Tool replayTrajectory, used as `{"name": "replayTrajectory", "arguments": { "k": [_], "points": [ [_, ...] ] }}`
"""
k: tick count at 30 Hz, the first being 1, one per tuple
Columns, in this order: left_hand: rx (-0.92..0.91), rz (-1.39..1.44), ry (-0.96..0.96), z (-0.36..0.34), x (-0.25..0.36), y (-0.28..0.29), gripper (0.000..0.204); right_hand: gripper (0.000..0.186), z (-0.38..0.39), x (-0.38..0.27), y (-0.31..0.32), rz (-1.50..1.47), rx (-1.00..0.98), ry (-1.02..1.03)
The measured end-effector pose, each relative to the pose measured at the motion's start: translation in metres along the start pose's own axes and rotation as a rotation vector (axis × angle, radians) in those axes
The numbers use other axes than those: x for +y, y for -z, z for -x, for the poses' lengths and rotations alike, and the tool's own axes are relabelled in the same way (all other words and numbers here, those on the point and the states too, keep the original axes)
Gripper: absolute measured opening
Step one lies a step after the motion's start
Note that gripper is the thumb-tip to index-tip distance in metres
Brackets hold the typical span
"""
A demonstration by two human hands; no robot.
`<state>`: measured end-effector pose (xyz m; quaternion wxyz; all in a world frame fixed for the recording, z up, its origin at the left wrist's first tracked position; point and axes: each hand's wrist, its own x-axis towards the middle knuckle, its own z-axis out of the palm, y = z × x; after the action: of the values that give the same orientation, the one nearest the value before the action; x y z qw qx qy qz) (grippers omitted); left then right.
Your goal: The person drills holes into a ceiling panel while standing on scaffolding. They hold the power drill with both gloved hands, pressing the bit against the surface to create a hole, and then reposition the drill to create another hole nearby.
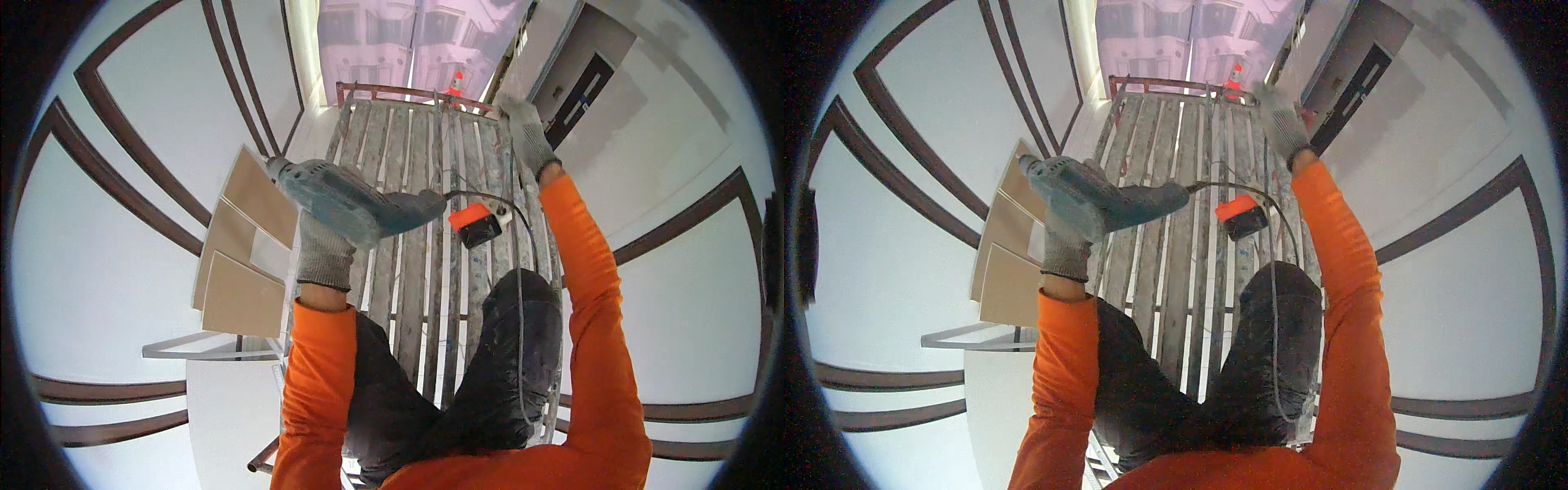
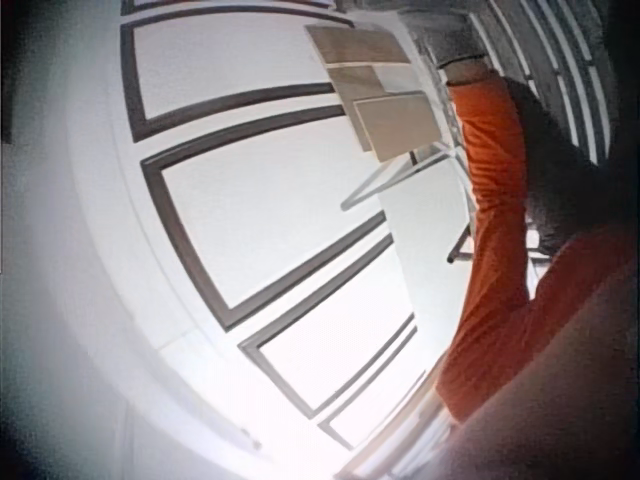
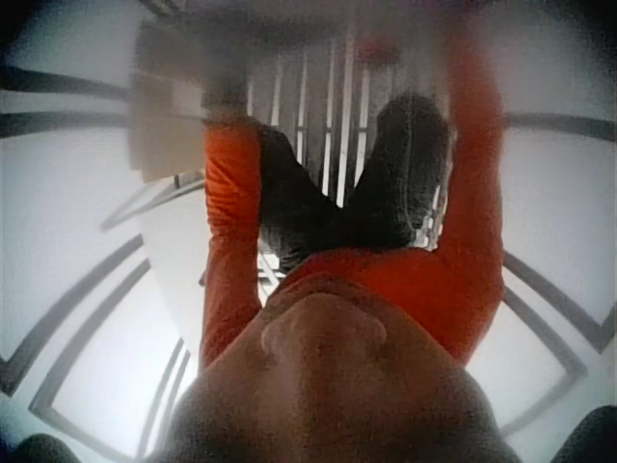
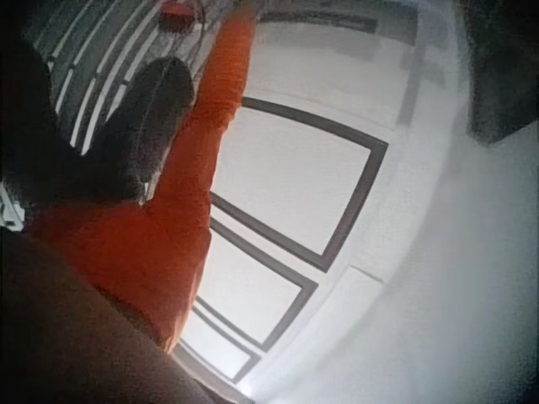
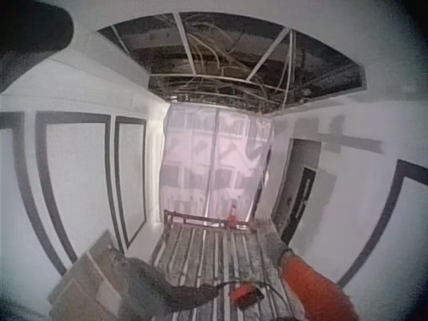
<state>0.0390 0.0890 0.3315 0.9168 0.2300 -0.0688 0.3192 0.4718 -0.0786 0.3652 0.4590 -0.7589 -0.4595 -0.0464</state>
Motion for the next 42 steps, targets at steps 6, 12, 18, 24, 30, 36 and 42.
{"name": "replayTrajectory", "arguments": {
  "k": [6,12,18,24,30,36,42],
  "points": [
    [-0.018,-0.312,-0.09,0.012,0.027,0.012,0.024,0.03,-0.06,-0.032,-0.008,0.179,0.152,0.202],
    [0.025,-0.14,-0.041,0.014,0.03,0.001,0.028,0.017,-0.079,-0.063,0.007,0.541,-0.015,0.079],
    [0.006,-0.345,-0.195,0.026,0.047,0.004,0.026,0.027,-0.131,-0.136,-0.029,0.283,-0.119,0.114],
    [0.02,-0.774,-0.274,0.015,0.053,0.03,0.025,0.023,-0.26,-0.176,0.038,0.87,0.349,0.815],
    [0.199,-1.567,-0.395,0.036,0.075,0.0,0.026,0.021,-0.266,-0.235,0.006,0.543,0.312,0.651],
    [0.212,-0.412,-0.386,0.028,0.07,0.055,0.026,0.027,-0.206,-0.189,-0.082,0.736,0.169,0.768],
    [0.508,-0.214,-0.271,0.034,0.054,0.004,0.032,0.03,-0.128,-0.141,-0.166,0.522,-0.337,0.678]
  ]
}}
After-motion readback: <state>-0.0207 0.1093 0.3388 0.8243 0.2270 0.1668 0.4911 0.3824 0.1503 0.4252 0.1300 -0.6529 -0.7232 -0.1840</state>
